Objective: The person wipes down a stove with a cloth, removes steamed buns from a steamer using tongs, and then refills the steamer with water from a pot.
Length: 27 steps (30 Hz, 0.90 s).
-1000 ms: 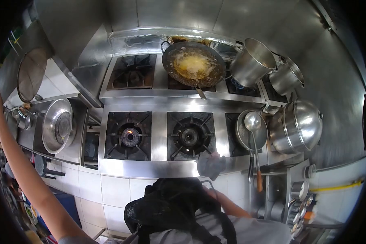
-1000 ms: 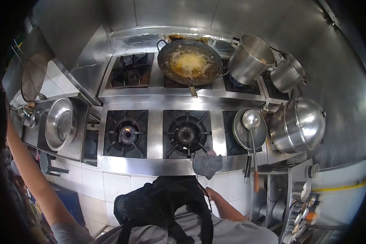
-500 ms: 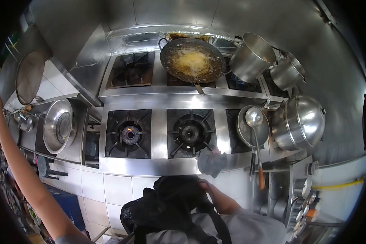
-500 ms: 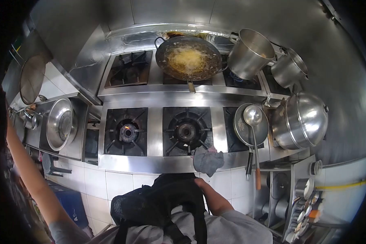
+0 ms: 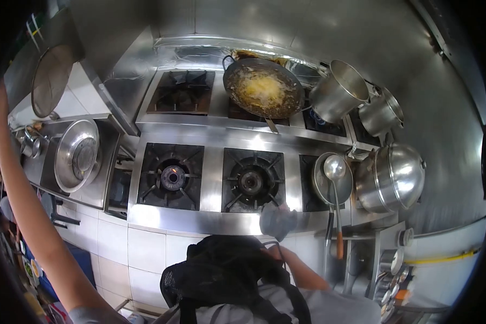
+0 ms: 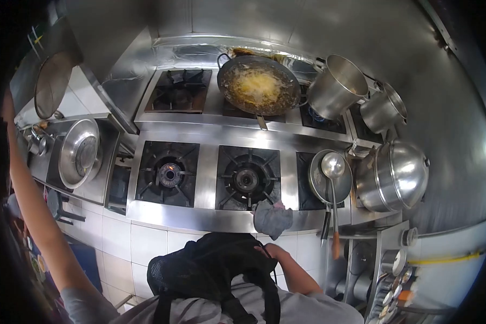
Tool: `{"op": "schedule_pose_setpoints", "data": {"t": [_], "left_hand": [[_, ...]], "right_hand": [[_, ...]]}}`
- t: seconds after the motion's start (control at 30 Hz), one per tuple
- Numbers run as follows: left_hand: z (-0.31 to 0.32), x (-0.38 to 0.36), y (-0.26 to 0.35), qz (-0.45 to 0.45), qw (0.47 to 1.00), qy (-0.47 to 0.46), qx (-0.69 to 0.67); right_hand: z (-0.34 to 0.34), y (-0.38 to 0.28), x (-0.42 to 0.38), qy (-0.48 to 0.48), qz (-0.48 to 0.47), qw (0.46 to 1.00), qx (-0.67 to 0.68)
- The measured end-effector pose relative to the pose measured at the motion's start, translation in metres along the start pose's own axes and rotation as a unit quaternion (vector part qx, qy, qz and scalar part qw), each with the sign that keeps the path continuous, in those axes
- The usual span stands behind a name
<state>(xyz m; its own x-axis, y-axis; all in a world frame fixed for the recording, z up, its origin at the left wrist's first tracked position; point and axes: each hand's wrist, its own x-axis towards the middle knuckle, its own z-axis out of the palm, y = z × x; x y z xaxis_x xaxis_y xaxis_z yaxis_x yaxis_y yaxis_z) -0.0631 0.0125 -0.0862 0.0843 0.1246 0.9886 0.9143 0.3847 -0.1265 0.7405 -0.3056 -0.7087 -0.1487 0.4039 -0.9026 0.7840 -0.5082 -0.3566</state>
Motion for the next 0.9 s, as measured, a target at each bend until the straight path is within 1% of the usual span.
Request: {"op": "schedule_pose_setpoints", "data": {"t": [0.03, 0.07, 0.1, 0.13, 0.17, 0.2, 0.23, 0.3, 0.37, 0.4, 0.47, 0.5, 0.53, 0.57, 0.6, 0.63, 0.67, 0.7, 0.73, 0.77, 0.83, 0.9], "left_hand": [[0.019, -0.003, -0.022, -0.009, 1.0, -0.011, 0.011], [0.036, -0.005, -0.042, -0.017, 0.999, -0.02, 0.02], [0.048, -0.008, -0.056, -0.026, 0.999, -0.029, 0.029], [0.051, -0.01, -0.063, -0.036, 0.998, -0.037, 0.037], [0.034, -0.008, -0.043, -0.038, 0.998, -0.046, 0.024], [0.037, -0.004, -0.053, -0.039, 0.998, -0.045, 0.025], [0.042, 0.004, -0.062, 0.009, 1.0, -0.003, -0.002], [0.03, -0.001, -0.055, 0.059, 0.997, 0.04, -0.03], [-0.042, -0.059, 0.019, -0.084, 0.996, 0.018, 0.027], [-0.08, -0.097, 0.056, -0.051, 0.997, 0.026, -0.055], [-0.157, -0.173, 0.131, 0.017, 0.975, 0.026, -0.221], [-0.193, -0.238, 0.161, -0.053, 0.932, -0.143, -0.329], [-0.228, -0.3, 0.184, -0.092, 0.822, -0.32, -0.461], [-0.264, -0.363, 0.208, -0.193, 0.647, -0.504, -0.538], [-0.3, -0.426, 0.231, -0.272, 0.513, -0.634, -0.511], [-0.329, -0.494, 0.239, -0.356, 0.267, -0.727, -0.523], [-0.352, -0.528, 0.245, -0.336, 0.124, -0.786, -0.504], [-0.363, -0.543, 0.25, -0.297, 0.058, -0.815, -0.493], [-0.373, -0.559, 0.252, -0.258, 0.033, -0.838, -0.48], [-0.379, -0.573, 0.255, -0.219, 0.033, -0.86, -0.459], [-0.39, -0.594, 0.26, -0.158, 0.057, -0.889, -0.426], [-0.398, -0.609, 0.265, -0.128, 0.076, -0.903, -0.403]], "right_hand": [[-0.012, 0.004, 0.006, 0.02, -0.051, 0.989, -0.139], [-0.023, 0.005, 0.011, 0.04, -0.102, 0.956, -0.274], [-0.043, -0.024, -0.024, 0.106, -0.081, 0.979, -0.151], [-0.066, -0.062, -0.067, 0.17, -0.06, 0.983, -0.024], [-0.076, -0.068, -0.064, 0.259, -0.056, 0.961, -0.076], [-0.084, -0.073, -0.061, 0.346, -0.052, 0.928, -0.125], [-0.093, -0.076, -0.058, 0.347, -0.053, 0.928, -0.126], [-0.107, -0.081, -0.053, 0.276, -0.045, 0.951, -0.132], [-0.105, -0.076, -0.039, 0.287, -0.042, 0.948, -0.128], [-0.105, -0.076, -0.032, 0.3, -0.037, 0.945, -0.122], [-0.104, -0.077, -0.03, 0.301, -0.036, 0.947, -0.109], [-0.101, -0.075, -0.032, 0.304, -0.031, 0.947, -0.099], [-0.1, -0.075, -0.032, 0.302, -0.028, 0.948, -0.099], [-0.097, -0.075, -0.031, 0.324, -0.03, 0.941, -0.097], [-0.093, -0.074, -0.031, 0.344, -0.033, 0.934, -0.095], [-0.091, -0.072, -0.03, 0.34, -0.032, 0.935, -0.099], [-0.091, -0.074, -0.029, 0.358, -0.037, 0.927, -0.108], [-0.09, -0.075, -0.026, 0.375, -0.043, 0.919, -0.116], [-0.09, -0.074, -0.022, 0.372, -0.043, 0.92, -0.118], [-0.092, -0.071, -0.017, 0.363, -0.037, 0.923, -0.123], [-0.095, -0.07, -0.017, 0.349, -0.036, 0.927, -0.135], [-0.101, -0.077, -0.021, 0.326, -0.02, 0.939, -0.106]]}}
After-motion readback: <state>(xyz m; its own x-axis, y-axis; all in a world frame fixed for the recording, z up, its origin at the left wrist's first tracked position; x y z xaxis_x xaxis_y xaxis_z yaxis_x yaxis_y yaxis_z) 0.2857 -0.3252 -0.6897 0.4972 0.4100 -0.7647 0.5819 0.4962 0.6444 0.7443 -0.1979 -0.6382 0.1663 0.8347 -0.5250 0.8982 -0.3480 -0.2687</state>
